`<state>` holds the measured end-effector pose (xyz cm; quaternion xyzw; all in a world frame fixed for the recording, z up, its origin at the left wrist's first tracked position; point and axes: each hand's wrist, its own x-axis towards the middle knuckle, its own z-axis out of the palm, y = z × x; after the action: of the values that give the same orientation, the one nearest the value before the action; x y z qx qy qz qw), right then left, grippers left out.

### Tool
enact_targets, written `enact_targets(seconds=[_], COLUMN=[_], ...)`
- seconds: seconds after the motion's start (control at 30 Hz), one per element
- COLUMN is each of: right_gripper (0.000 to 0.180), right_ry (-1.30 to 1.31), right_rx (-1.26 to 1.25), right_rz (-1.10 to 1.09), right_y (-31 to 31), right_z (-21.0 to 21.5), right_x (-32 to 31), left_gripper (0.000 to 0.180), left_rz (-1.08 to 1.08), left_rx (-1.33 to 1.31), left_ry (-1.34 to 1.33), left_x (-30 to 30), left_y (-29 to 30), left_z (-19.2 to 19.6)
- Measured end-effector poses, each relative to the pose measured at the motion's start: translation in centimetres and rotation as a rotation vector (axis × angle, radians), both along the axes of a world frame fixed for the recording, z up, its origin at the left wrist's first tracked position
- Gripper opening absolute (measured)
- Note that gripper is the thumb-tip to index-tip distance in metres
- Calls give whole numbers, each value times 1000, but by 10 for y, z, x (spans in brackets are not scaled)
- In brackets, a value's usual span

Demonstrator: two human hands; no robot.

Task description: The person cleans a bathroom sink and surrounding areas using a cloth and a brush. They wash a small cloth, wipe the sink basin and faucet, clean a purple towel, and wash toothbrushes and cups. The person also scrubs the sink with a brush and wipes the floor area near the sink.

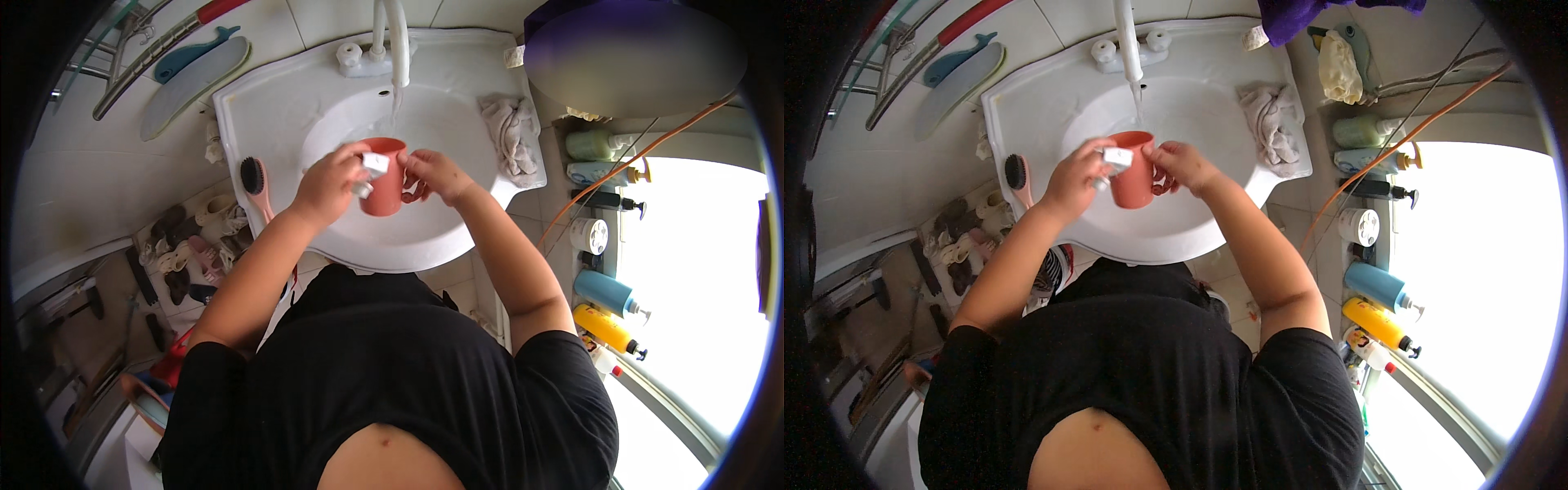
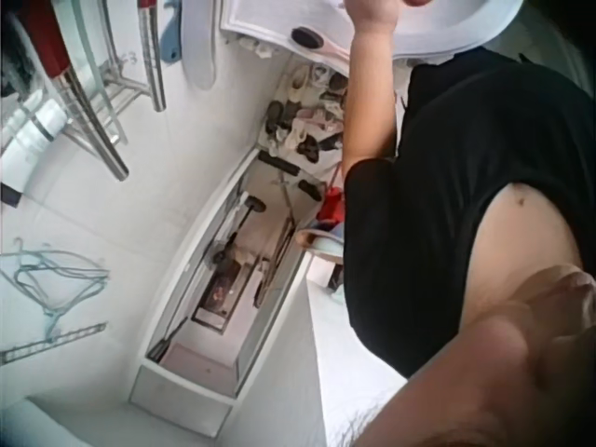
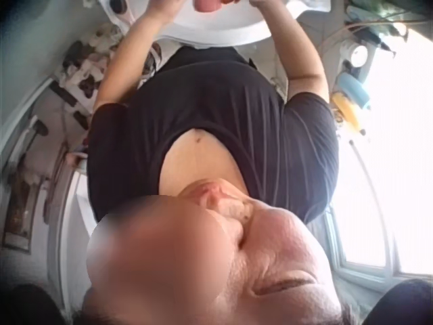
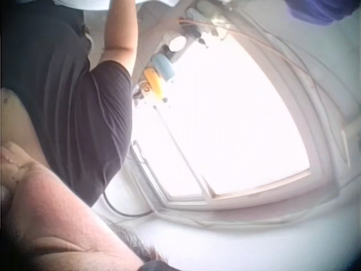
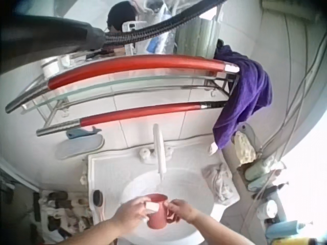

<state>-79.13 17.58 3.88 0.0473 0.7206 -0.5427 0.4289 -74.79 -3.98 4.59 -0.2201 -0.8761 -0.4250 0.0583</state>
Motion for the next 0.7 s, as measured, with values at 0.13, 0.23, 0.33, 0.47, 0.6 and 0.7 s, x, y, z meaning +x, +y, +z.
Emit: enact_targets(seconds=[0.13, 0.23, 0.33, 0.47, 0.6, 0.7], right_gripper=[35, 33, 27, 20, 22, 22], right_ry=[193, 327, 490, 469, 658, 623], right_rx=[31, 303, 81, 353, 239, 280], right_rz=[-246, 107, -248, 36, -152, -77], right_y=[4, -2, -8, -2, -9, -7], right_z=[-15, -37, -42, -59, -53, -49], right_x=[-12, -9, 2, 2, 14, 14], left_gripper=[17, 24, 27, 28, 21, 23], left_rz=[497, 451, 465, 481, 491, 506], left_rx=[427, 1125, 1174, 1120, 1141, 1131], left_ry=[-807, -739, -717, -681, -676, -665], left_x=[-8, -7, -3, 1, 1, 5], left_y=[-22, -26, -34, -39, -36, -35], left_z=[-12, -5, -5, -12, -4, -3])
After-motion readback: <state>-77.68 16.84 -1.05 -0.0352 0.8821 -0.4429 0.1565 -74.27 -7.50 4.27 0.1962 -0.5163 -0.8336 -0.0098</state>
